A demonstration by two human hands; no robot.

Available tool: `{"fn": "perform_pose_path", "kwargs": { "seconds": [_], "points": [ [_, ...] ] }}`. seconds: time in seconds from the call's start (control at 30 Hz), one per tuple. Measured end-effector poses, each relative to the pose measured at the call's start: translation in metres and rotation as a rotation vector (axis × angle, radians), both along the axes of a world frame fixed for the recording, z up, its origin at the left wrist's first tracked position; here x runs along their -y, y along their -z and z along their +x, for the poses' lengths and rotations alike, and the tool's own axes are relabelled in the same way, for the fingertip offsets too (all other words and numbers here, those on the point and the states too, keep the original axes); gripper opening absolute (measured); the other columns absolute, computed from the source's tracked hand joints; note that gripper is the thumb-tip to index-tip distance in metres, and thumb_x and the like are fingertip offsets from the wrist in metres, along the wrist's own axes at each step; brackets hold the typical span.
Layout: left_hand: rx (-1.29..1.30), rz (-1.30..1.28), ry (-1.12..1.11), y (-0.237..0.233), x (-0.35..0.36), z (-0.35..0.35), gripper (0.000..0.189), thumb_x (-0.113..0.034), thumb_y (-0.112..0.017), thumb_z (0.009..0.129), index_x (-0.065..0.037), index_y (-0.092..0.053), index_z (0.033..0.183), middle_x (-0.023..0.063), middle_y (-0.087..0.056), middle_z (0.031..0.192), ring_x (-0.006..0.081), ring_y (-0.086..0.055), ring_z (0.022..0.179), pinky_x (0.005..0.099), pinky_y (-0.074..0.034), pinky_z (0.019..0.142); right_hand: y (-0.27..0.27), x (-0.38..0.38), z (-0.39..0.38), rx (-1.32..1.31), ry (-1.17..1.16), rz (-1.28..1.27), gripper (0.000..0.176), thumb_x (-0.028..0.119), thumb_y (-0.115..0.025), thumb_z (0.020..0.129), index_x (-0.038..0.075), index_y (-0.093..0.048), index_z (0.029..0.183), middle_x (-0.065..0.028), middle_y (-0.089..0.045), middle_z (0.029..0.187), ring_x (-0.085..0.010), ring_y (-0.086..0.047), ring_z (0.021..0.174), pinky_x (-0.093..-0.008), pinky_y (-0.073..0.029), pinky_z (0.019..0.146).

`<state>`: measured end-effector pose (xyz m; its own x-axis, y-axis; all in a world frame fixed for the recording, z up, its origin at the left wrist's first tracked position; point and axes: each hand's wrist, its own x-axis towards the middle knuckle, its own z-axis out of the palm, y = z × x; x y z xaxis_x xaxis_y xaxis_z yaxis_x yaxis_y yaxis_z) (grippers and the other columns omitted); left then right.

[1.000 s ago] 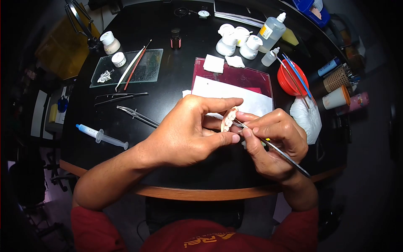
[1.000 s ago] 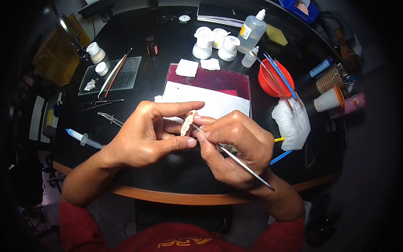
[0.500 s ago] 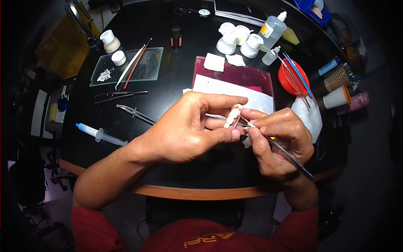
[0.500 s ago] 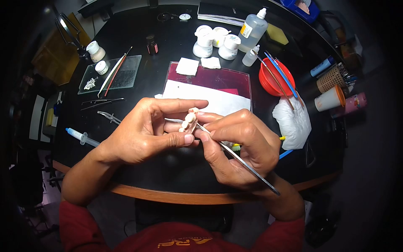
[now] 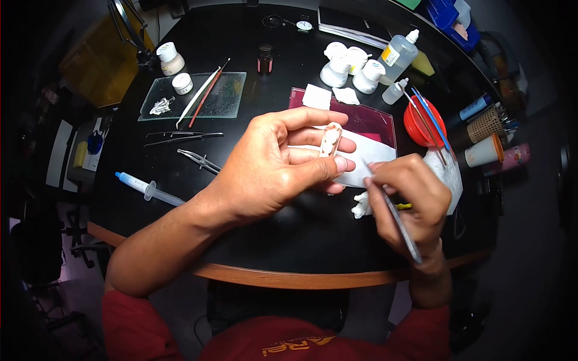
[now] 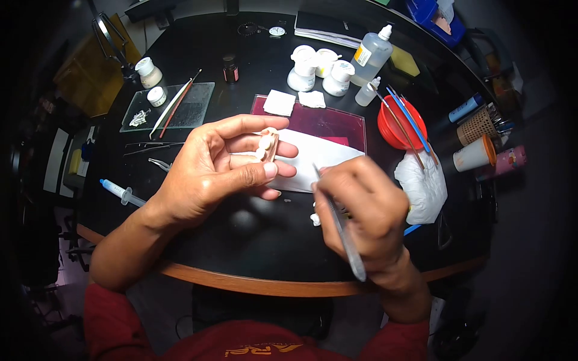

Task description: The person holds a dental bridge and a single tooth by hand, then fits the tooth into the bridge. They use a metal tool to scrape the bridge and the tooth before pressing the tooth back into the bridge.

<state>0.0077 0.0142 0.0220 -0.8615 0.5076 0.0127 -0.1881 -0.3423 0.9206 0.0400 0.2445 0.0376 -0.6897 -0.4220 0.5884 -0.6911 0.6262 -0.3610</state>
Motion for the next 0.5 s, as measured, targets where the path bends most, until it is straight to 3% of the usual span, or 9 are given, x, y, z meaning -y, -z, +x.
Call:
{"fn": "perform_pose_path", "kwargs": {
  "seconds": [0.07, 0.2, 0.5],
  "points": [
    [-0.016, 0.026, -0.021, -0.003, 0.0, 0.001, 0.054, -0.004, -0.073, 0.092, 0.0, -0.049, 0.141, 0.0181, -0.066, 0.124, 0.0224, -0.07, 0.111, 0.0344, -0.062, 0.086, 0.007, -0.001, 0.003, 0.078, -0.182, 0.119, 0.015, -0.002, -0.074, 0.07, 0.004, -0.067, 0.081, -0.0071, -0.065, 0.085, -0.0219, -0.068, 0.067, -0.0318, -0.054, 0.056],
    [-0.012, 0.036, 0.005, -0.001, -0.001, 0.0, 0.051, -0.004, -0.074, 0.092, -0.001, -0.051, 0.137, 0.0184, -0.066, 0.124, 0.0232, -0.069, 0.112, 0.035, -0.062, 0.087, 0.023, 0.012, 0.01, 0.077, -0.497, 0.25, 0.011, 0.011, -0.068, 0.077, 0.008, -0.065, 0.086, -0.0063, -0.066, 0.093, -0.0194, -0.069, 0.076, -0.03, -0.054, 0.058],
    [0.063, 0.05, 0.044, 0.0, -0.001, -0.001, 0.05, -0.003, -0.075, 0.091, 0.0, -0.051, 0.135, 0.0199, -0.066, 0.125, 0.0227, -0.07, 0.111, 0.0346, -0.063, 0.087, 0.038, 0.019, 0.014, -0.035, -0.562, 0.237, 0.025, 0.011, -0.069, 0.075, -0.002, -0.071, 0.097, -0.0124, -0.069, 0.1, -0.0241, -0.073, 0.088, -0.0315, -0.06, 0.07]
  ]
}}
